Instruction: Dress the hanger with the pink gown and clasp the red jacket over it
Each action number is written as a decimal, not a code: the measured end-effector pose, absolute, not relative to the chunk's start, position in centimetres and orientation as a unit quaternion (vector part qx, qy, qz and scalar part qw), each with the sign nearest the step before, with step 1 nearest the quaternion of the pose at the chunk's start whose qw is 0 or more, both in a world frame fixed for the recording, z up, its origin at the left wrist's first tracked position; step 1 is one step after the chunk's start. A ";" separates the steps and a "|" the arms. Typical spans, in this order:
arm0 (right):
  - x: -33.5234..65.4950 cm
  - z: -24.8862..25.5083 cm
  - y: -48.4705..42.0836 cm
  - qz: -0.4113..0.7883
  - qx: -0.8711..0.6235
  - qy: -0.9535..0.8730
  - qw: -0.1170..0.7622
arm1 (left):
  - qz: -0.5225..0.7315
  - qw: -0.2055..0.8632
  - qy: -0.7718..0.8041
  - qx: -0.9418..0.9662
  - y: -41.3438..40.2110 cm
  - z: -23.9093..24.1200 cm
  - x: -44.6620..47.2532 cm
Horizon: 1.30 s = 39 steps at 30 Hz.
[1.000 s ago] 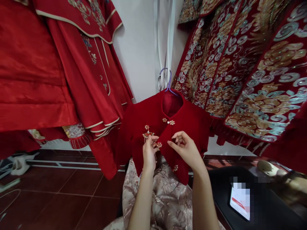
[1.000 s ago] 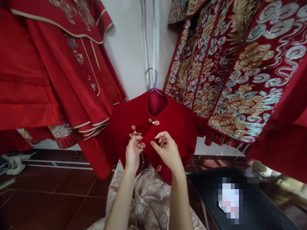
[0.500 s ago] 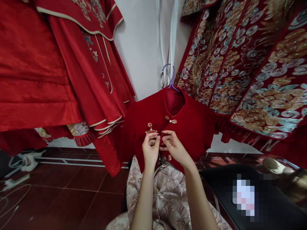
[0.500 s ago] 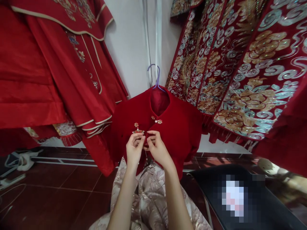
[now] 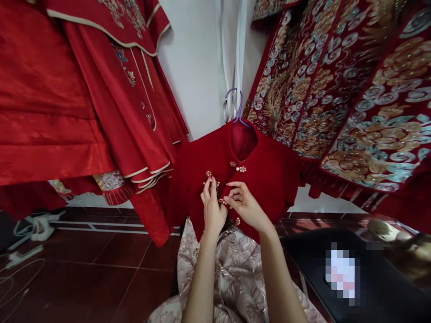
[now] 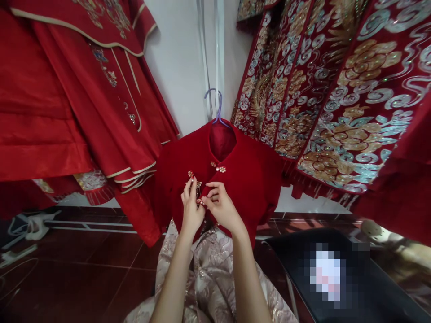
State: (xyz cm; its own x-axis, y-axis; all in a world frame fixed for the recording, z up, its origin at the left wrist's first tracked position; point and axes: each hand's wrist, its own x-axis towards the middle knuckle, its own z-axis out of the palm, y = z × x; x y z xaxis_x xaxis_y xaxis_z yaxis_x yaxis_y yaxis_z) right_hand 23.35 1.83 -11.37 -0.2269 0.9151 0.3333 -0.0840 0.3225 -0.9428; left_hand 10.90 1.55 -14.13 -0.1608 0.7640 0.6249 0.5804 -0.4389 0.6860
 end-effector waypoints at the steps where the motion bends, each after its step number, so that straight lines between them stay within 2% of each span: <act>1: 23.3 -11.4 1.8 0.476 -0.332 -0.622 0.525 | 0.566 0.079 0.520 0.635 1.5 -14.1 10.8; 4: 23.1 -11.4 1.9 0.476 -0.318 -0.625 0.531 | 0.617 0.071 0.510 0.595 1.4 -13.6 10.5; 6: 22.8 -11.2 2.1 0.463 -0.310 -0.608 0.565 | 0.649 0.088 0.495 0.571 1.4 -13.2 10.3; 10: 21.3 -10.7 3.3 0.398 -0.300 -0.569 0.654 | 0.687 0.187 0.450 0.539 1.6 -12.5 10.2; 14: 19.1 -11.0 4.5 0.352 -0.308 -0.585 0.663 | 0.707 0.262 0.424 0.502 1.8 -12.1 10.2; 26: 19.6 -11.3 4.3 0.286 -0.330 -0.601 0.669 | 0.737 0.229 0.419 0.479 2.3 -12.7 10.7; 32: 18.5 -11.9 4.3 0.312 -0.315 -0.586 0.678 | 0.743 0.236 0.425 0.460 2.4 -12.6 10.3; 39: 18.0 -11.9 4.7 0.287 -0.327 -0.580 0.689 | 0.726 0.229 0.439 0.477 2.4 -12.1 9.7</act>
